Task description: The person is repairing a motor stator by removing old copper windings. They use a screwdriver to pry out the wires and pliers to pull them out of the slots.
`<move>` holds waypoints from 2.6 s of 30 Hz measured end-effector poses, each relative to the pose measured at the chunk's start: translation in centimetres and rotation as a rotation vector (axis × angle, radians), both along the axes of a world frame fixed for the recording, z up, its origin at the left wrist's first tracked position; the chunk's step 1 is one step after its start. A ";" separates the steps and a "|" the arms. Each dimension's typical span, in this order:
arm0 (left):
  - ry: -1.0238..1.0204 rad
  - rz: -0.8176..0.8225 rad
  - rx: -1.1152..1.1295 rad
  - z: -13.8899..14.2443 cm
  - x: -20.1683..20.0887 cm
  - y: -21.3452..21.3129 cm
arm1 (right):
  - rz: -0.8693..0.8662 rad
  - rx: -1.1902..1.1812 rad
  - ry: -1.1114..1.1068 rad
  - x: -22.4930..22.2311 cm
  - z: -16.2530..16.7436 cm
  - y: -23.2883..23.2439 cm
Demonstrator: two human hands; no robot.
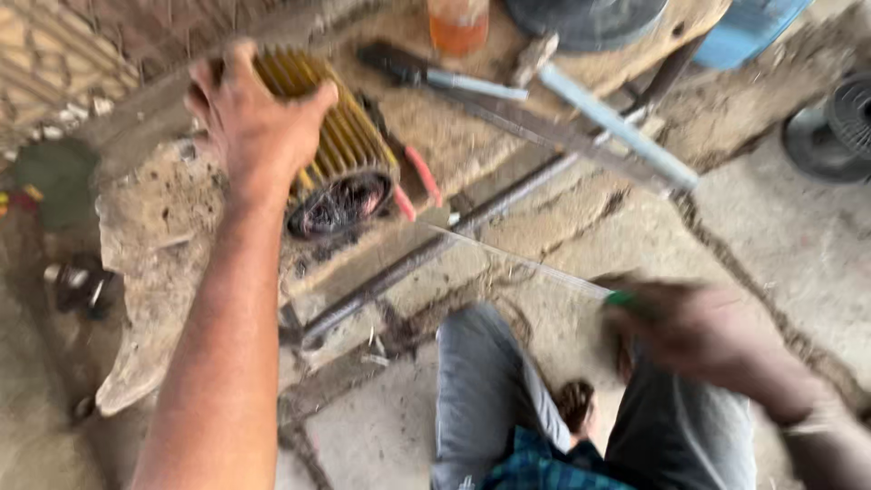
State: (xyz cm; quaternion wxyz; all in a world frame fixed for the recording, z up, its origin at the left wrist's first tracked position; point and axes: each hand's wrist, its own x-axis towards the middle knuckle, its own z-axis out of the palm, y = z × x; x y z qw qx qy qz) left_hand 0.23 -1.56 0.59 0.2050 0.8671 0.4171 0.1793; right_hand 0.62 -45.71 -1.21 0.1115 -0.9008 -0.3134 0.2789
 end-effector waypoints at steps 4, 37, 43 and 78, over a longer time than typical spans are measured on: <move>-0.016 -0.027 -0.006 0.0 -0.1 -0.1 | -0.012 0.665 -0.193 1.2 -1.6 -2.9; -0.054 -0.099 0.094 -1.2 -0.7 0.8 | -0.400 0.537 0.604 -5.6 -11.5 13.5; -0.031 -0.127 0.110 -1.4 -0.8 0.9 | -0.199 0.658 0.419 -7.5 -9.8 15.5; -0.046 -0.147 0.123 -1.5 -1.6 0.7 | 0.080 0.864 1.069 -0.4 -10.8 16.2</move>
